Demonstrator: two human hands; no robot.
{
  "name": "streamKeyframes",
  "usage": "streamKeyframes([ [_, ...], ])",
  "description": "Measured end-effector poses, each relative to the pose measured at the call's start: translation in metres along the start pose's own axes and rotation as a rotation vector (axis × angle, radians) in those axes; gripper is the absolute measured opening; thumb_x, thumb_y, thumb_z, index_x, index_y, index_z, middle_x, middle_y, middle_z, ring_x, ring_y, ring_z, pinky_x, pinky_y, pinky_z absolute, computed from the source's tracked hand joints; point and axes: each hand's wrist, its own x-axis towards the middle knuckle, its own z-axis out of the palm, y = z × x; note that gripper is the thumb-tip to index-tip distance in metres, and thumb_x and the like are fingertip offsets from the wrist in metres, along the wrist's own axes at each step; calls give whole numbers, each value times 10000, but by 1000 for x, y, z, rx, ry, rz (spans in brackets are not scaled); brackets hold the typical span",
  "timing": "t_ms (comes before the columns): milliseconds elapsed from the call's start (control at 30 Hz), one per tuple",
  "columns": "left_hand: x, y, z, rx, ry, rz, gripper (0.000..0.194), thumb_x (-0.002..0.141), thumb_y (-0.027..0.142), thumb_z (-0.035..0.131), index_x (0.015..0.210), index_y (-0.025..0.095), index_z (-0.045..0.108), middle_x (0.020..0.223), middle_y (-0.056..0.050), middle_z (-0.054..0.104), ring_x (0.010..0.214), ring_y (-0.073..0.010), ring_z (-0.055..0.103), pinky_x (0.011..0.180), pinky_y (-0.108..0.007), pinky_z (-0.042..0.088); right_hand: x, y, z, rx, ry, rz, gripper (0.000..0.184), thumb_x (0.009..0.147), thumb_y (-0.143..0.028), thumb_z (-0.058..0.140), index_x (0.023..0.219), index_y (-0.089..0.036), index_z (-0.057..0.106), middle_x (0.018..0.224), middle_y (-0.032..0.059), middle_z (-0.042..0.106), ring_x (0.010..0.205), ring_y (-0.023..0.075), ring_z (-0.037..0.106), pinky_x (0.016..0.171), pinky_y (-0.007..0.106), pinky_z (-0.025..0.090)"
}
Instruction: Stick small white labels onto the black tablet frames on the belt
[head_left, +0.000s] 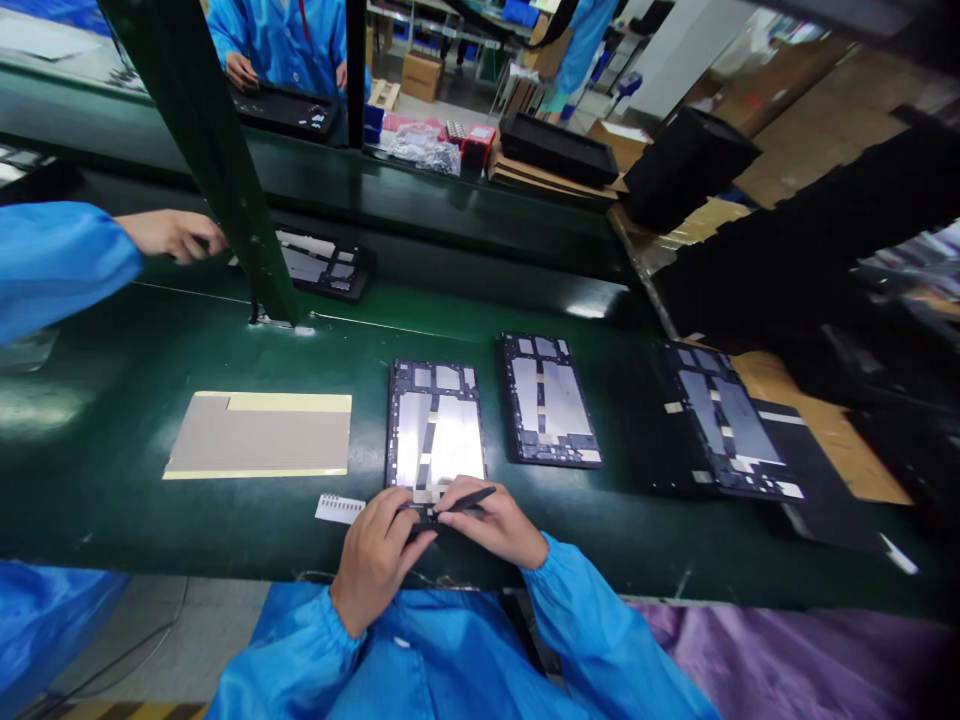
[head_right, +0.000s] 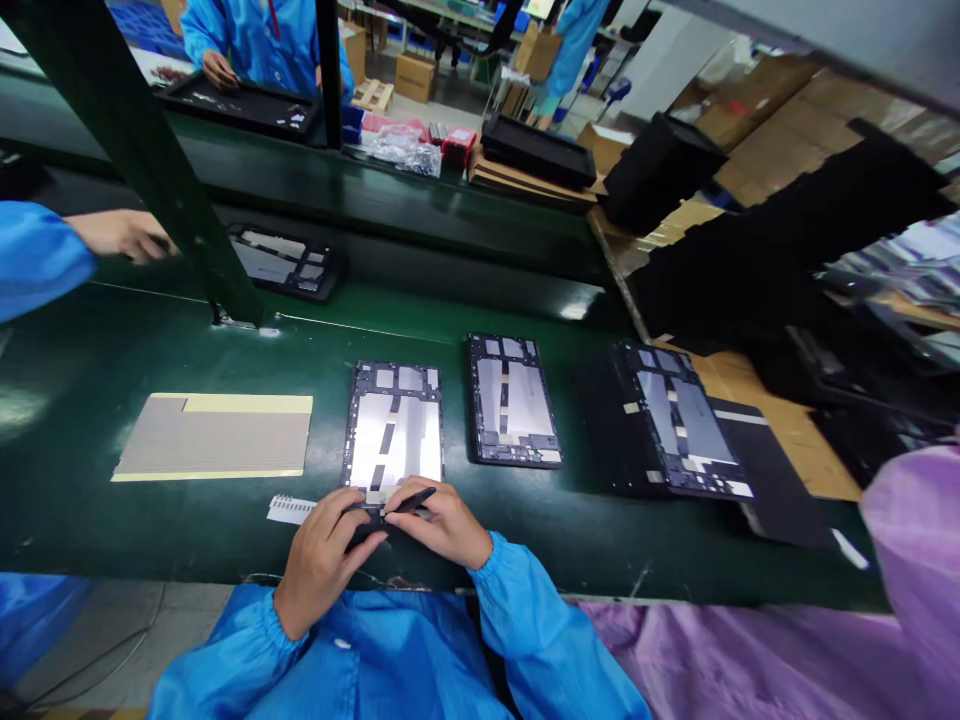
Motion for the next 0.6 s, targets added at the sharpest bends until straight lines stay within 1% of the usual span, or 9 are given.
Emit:
streamKeyframes([
  [133, 1, 3, 2, -19, 4, -8, 90, 959, 253, 605, 1010, 184, 632, 1108, -100, 682, 1104, -235, 668, 944, -361, 573, -3, 2, 1, -18, -33, -31, 117, 946, -274, 661, 993, -207, 745, 893, 85, 760, 830, 203, 712, 771, 331, 583],
  [200, 1, 5, 0, -59, 18, -2, 74, 955, 249, 611, 991, 187, 628, 1110, -98, 679, 1118, -238, 664, 954, -371, 571, -6, 3, -2, 27, 2, -39, 106, 931, -285, 684, 982, -215, 746, 881, 79, 760, 834, 206, 716, 778, 342, 589],
  [267, -1, 3, -7, -108, 44, 6, 57, 947, 245, 623, 961, 190, 619, 1130, -100, 672, 1174, -249, 641, 975, -380, 564, -3, 1, -7, 118, 151, -27, 92, 914, -304, 710, 955, -227, 739, 861, 65, 754, 827, 205, 718, 766, 348, 599],
  [333, -2, -9, -19, -118, 97, -11, 34, 937, 217, 630, 960, 198, 615, 1152, -97, 669, 1226, -255, 614, 1003, -392, 549, 11, -4, -13, 203, 327, -3, 93, 894, -323, 737, 924, -235, 728, 853, 53, 748, 828, 204, 721, 755, 345, 606],
  [367, -2, -19, -27, -94, 133, -37, 43, 935, 197, 628, 976, 202, 617, 1158, -95, 670, 1229, -251, 612, 1011, -397, 543, 23, -8, -13, 225, 371, 14, 101, 882, -329, 751, 914, -237, 726, 860, 52, 748, 838, 205, 723, 760, 345, 607],
  [400, -2, -32, -35, -47, 169, -72, 74, 935, 181, 621, 1005, 205, 621, 1163, -95, 672, 1215, -247, 620, 1011, -400, 541, 40, -11, -12, 236, 374, 36, 117, 867, -336, 766, 911, -236, 727, 873, 53, 752, 846, 206, 725, 767, 345, 607],
  [467, -1, -63, -51, 108, 232, -167, 161, 944, 185, 603, 1103, 201, 625, 1210, -118, 668, 1202, -262, 629, 1017, -432, 532, 85, -17, 1, 257, 276, 82, 171, 831, -358, 796, 917, -226, 731, 901, 56, 760, 853, 210, 734, 784, 345, 608],
  [533, -1, -94, -65, 319, 235, -286, 303, 953, 243, 595, 1251, 189, 605, 1361, -175, 605, 1278, -334, 582, 1048, -528, 493, 139, -20, 28, 310, 132, 121, 240, 790, -387, 817, 925, -212, 725, 904, 51, 762, 828, 205, 740, 781, 341, 610],
  [600, -2, -118, -73, 496, 184, -392, 450, 949, 311, 599, 1379, 188, 554, 1505, -219, 482, 1368, -418, 487, 1073, -636, 427, 192, -19, 65, 407, 23, 148, 320, 724, -419, 843, 909, -200, 702, 842, 28, 749, 767, 190, 739, 757, 332, 612],
])
